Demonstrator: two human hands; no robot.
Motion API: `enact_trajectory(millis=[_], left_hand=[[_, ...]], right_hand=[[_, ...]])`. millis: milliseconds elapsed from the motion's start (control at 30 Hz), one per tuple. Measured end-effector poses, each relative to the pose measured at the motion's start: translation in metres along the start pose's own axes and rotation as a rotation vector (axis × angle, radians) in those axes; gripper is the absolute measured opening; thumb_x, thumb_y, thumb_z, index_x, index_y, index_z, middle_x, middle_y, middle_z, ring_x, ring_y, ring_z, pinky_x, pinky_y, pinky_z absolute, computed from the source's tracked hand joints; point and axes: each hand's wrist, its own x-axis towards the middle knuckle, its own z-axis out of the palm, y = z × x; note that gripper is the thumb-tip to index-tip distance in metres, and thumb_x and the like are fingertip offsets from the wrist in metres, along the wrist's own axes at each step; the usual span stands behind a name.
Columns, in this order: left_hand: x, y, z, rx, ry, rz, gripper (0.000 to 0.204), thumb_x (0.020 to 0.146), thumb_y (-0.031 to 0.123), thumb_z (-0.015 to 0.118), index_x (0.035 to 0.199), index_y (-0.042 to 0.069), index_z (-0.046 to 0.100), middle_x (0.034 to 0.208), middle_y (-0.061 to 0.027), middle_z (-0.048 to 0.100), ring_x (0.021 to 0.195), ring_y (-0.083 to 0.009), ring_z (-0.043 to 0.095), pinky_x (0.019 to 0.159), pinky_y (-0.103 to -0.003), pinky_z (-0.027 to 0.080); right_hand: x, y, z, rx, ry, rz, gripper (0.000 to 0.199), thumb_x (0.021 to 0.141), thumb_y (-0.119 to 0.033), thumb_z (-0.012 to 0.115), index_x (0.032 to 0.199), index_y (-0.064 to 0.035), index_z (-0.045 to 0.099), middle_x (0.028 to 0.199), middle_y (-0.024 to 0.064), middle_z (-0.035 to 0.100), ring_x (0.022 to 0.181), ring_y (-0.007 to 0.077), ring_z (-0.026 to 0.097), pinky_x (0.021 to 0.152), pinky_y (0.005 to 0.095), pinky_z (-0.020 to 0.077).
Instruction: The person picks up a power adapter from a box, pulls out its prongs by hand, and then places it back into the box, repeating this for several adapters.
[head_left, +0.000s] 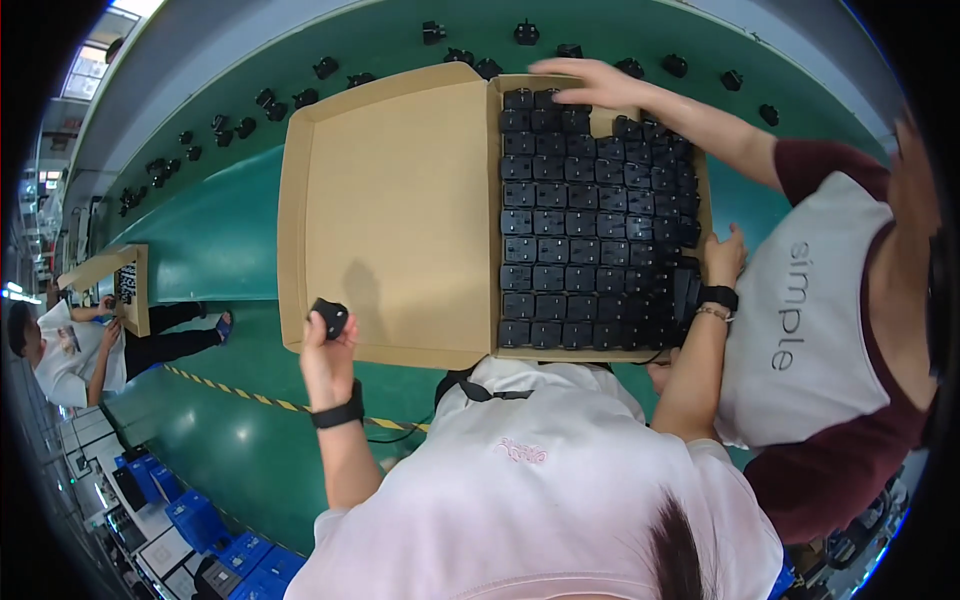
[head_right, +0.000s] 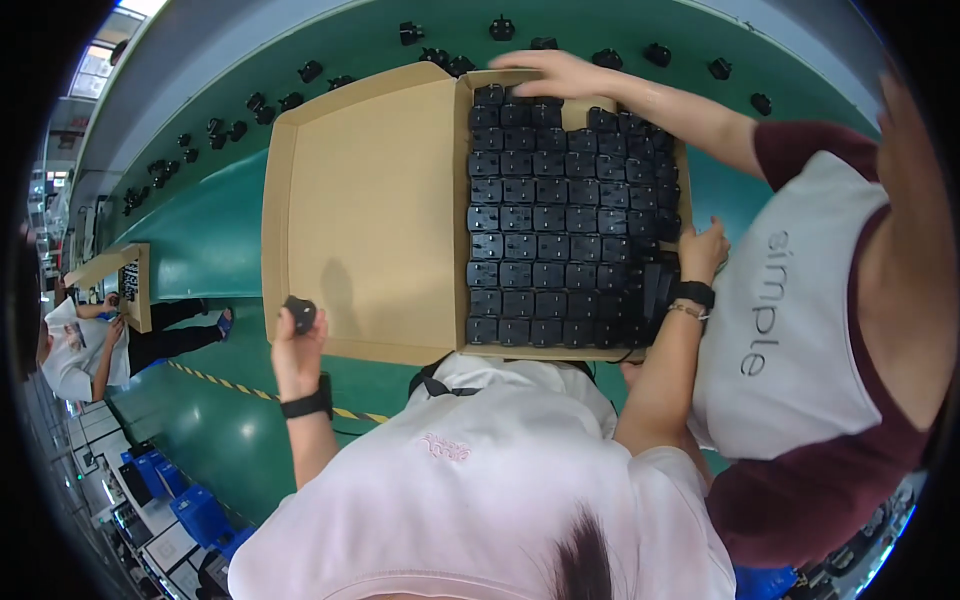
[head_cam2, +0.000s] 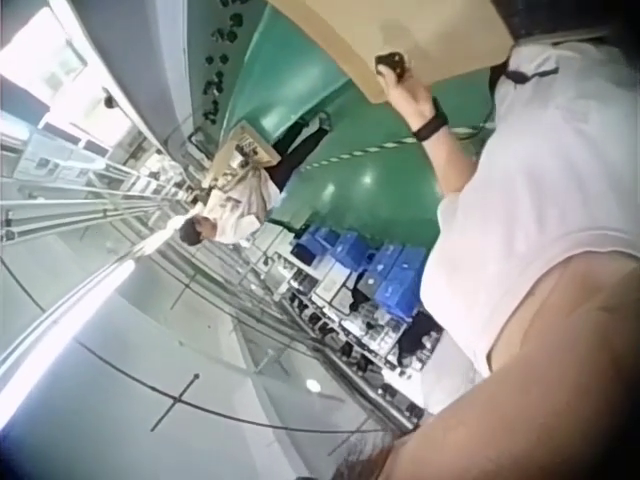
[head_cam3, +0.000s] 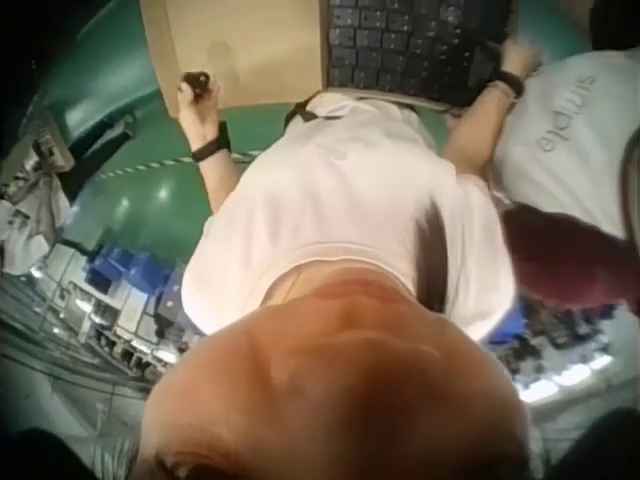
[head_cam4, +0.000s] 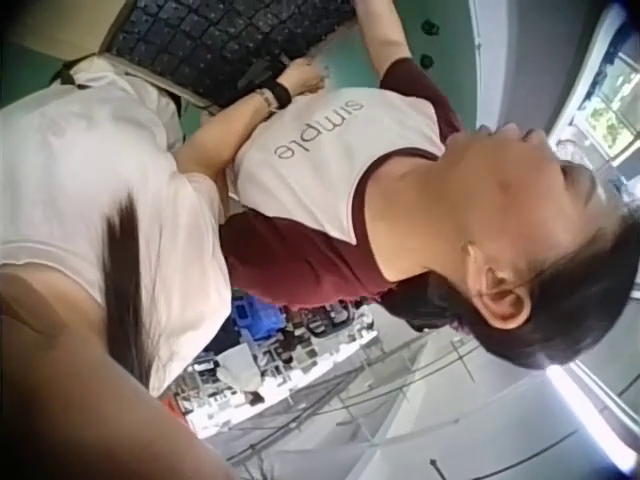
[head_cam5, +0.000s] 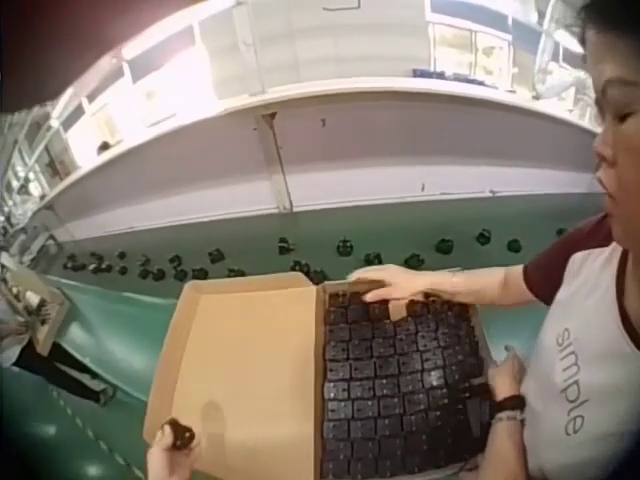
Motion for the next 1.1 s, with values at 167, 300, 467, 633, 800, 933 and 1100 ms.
enact_trajectory(millis=[167, 300, 467, 633, 800, 933, 1100], left_hand=[[-0.045, 0.077, 0.130, 0.203, -0.219, 0.534, 0.039, 0.092, 0.023, 0.051, 0.123, 0.000, 0.043, 0.110, -0.0113, 0.055, 0.096, -0.0210, 0.055, 0.086, -0.034, 0.046], [-0.023, 0.084, 0.225, 0.453, -0.216, 0.852, 0.037, 0.091, 0.015, 0.052, 0.123, -0.001, 0.044, 0.109, -0.0097, 0.057, 0.095, -0.0158, 0.054, 0.086, -0.029, 0.044], [0.087, 0.028, 0.334, 0.338, -0.525, 0.739, 0.032, 0.087, 0.009, 0.057, 0.116, -0.001, 0.049, 0.104, -0.0055, 0.058, 0.089, -0.0126, 0.056, 0.081, -0.024, 0.045], [0.179, -0.053, 0.399, 0.220, -0.538, 0.447, 0.032, 0.084, 0.007, 0.060, 0.113, -0.002, 0.050, 0.100, -0.0065, 0.059, 0.088, -0.0150, 0.057, 0.078, -0.027, 0.046], [0.247, -0.113, 0.464, 0.547, -0.530, 0.791, 0.033, 0.077, 0.008, 0.065, 0.107, 0.001, 0.056, 0.099, -0.0102, 0.060, 0.089, -0.0231, 0.058, 0.078, -0.031, 0.046], [0.275, -0.153, 0.499, 0.769, -0.551, 0.695, 0.029, 0.071, 0.008, 0.066, 0.100, 0.004, 0.061, 0.102, -0.0143, 0.059, 0.092, -0.0306, 0.057, 0.082, -0.036, 0.045], [0.293, -0.204, 0.528, 1.213, -0.377, 1.366, 0.029, 0.069, 0.007, 0.065, 0.098, 0.003, 0.061, 0.099, -0.0151, 0.061, 0.090, -0.0329, 0.057, 0.082, -0.041, 0.046]], right_hand=[[0.008, -0.011, 0.013, 0.011, -0.129, -0.122, 0.024, 0.078, -0.012, 0.056, 0.094, 0.0045, 0.061, 0.087, 0.0281, 0.060, 0.087, 0.0416, 0.058, 0.077, 0.0459, 0.0456], [0.007, -0.015, 0.013, 0.009, -0.134, -0.201, 0.018, 0.077, -0.010, 0.056, 0.086, 0.0042, 0.063, 0.082, 0.0282, 0.060, 0.082, 0.0425, 0.058, 0.073, 0.0463, 0.0469], [0.004, -0.013, 0.009, 0.001, -0.127, -0.187, 0.020, 0.074, -0.007, 0.056, 0.092, 0.0012, 0.062, 0.085, 0.0259, 0.060, 0.082, 0.0419, 0.057, 0.071, 0.0442, 0.0475], [-0.001, -0.021, -0.004, 0.029, -0.129, -0.215, 0.022, 0.076, -0.007, 0.057, 0.095, 0.0004, 0.062, 0.086, 0.0254, 0.060, 0.083, 0.0415, 0.058, 0.073, 0.0435, 0.0472], [0.007, 0.013, -0.004, 0.307, -0.169, -0.168, 0.029, 0.080, -0.010, 0.059, 0.106, 0.0004, 0.059, 0.088, 0.0256, 0.060, 0.085, 0.0376, 0.061, 0.074, 0.0385, 0.0475], [-0.010, -0.001, -0.008, 0.362, -0.182, -0.163, 0.035, 0.081, -0.009, 0.058, 0.113, 0.0037, 0.054, 0.091, 0.0271, 0.060, 0.086, 0.0359, 0.062, 0.075, 0.0368, 0.0472], [-0.015, 0.008, 0.003, 0.252, -0.008, -0.257, 0.043, 0.078, -0.007, 0.060, 0.119, 0.0054, 0.049, 0.097, 0.0284, 0.059, 0.089, 0.0388, 0.060, 0.076, 0.0370, 0.0472]])
